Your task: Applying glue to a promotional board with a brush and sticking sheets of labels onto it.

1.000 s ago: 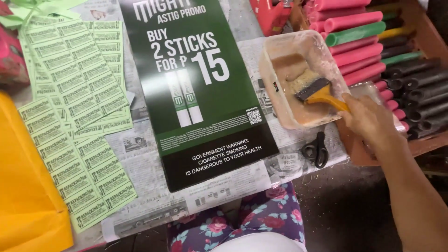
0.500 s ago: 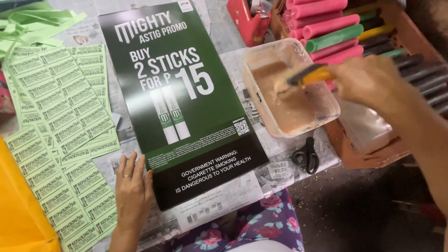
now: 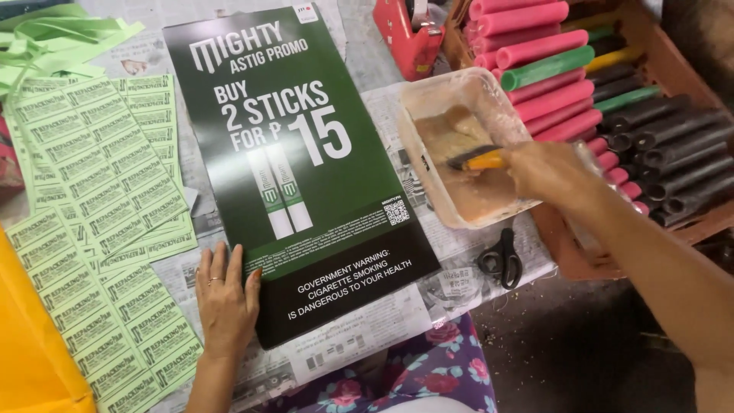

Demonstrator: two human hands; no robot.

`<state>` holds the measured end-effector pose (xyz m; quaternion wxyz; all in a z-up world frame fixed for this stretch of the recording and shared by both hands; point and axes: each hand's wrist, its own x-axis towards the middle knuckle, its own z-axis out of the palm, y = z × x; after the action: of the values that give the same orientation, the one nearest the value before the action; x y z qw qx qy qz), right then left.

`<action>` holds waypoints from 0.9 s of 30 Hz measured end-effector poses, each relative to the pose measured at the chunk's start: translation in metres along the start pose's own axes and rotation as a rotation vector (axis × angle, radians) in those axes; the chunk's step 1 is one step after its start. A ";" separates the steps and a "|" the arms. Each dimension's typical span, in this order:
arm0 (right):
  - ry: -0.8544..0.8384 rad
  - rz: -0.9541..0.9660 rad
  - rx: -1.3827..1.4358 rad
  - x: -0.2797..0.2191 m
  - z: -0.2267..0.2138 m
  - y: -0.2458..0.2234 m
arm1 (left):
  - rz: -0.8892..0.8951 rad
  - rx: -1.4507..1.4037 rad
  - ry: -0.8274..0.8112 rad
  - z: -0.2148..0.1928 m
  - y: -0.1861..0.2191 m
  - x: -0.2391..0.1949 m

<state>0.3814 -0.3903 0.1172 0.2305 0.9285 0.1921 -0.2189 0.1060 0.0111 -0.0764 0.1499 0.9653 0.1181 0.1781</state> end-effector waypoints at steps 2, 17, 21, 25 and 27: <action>-0.123 0.136 0.216 0.007 0.002 0.026 | -0.038 0.011 -0.034 0.004 -0.002 -0.001; 0.224 0.213 1.197 -0.041 0.058 0.093 | 0.012 -0.043 -0.008 0.003 -0.004 0.007; 0.171 0.215 1.174 -0.061 0.034 0.112 | 0.007 -0.038 -0.010 0.002 -0.002 0.007; 0.448 -0.008 1.231 -0.066 0.003 0.118 | -0.004 -0.019 -0.012 0.001 0.002 0.009; 0.445 -0.047 1.232 -0.059 -0.032 0.089 | -0.026 0.001 -0.014 0.002 0.002 0.009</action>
<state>0.3833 -0.4625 0.2026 -0.3937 0.9092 0.0948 -0.0965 0.1158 0.0109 -0.0747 0.1522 0.9651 0.1296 0.1694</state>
